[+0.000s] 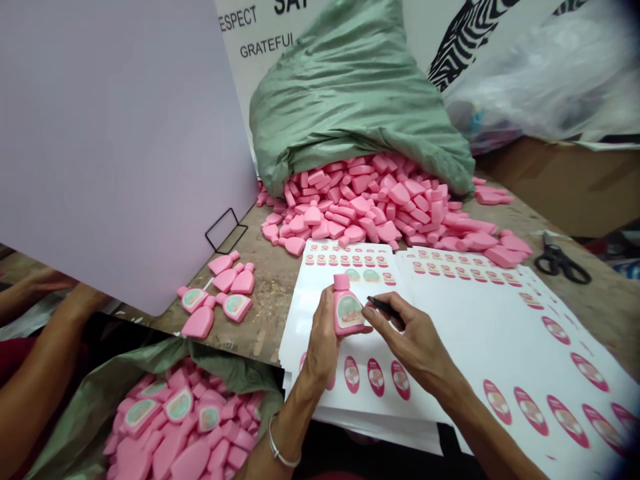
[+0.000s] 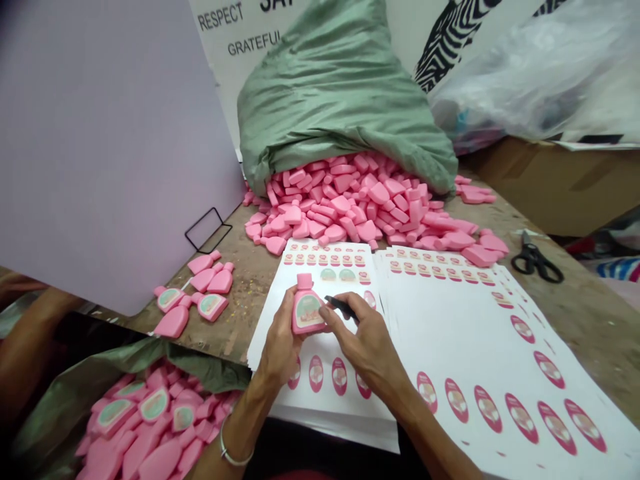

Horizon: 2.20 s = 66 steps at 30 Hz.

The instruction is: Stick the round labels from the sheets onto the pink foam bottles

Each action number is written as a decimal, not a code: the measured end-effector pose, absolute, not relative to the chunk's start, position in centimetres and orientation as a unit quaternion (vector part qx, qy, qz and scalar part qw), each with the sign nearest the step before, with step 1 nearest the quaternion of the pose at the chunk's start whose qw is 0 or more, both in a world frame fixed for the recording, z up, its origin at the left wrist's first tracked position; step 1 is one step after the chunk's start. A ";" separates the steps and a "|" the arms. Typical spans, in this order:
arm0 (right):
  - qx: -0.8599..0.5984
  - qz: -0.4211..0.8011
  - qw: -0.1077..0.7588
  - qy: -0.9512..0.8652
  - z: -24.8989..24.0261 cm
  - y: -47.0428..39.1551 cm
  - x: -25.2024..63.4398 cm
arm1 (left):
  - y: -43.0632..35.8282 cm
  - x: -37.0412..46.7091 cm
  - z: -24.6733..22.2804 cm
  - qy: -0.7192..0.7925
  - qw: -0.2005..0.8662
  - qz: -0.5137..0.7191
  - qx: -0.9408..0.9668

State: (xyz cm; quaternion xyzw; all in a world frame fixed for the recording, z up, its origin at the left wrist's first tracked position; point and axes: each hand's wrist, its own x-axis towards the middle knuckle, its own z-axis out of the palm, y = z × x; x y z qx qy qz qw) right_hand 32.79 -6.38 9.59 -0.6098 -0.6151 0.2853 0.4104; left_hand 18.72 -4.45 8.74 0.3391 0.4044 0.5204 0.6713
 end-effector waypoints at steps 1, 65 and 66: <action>-0.606 0.316 0.409 -0.605 9.7 -6.2 32.6 | -4.6 18.7 8.7 0.425 0.648 0.522 0.356; -0.578 0.453 0.440 -0.517 9.1 -6.0 32.1 | -4.2 18.8 7.9 0.267 0.807 0.469 0.239; -0.580 0.447 0.440 -0.520 9.2 -6.0 32.1 | -4.2 18.7 7.9 0.257 0.810 0.467 0.245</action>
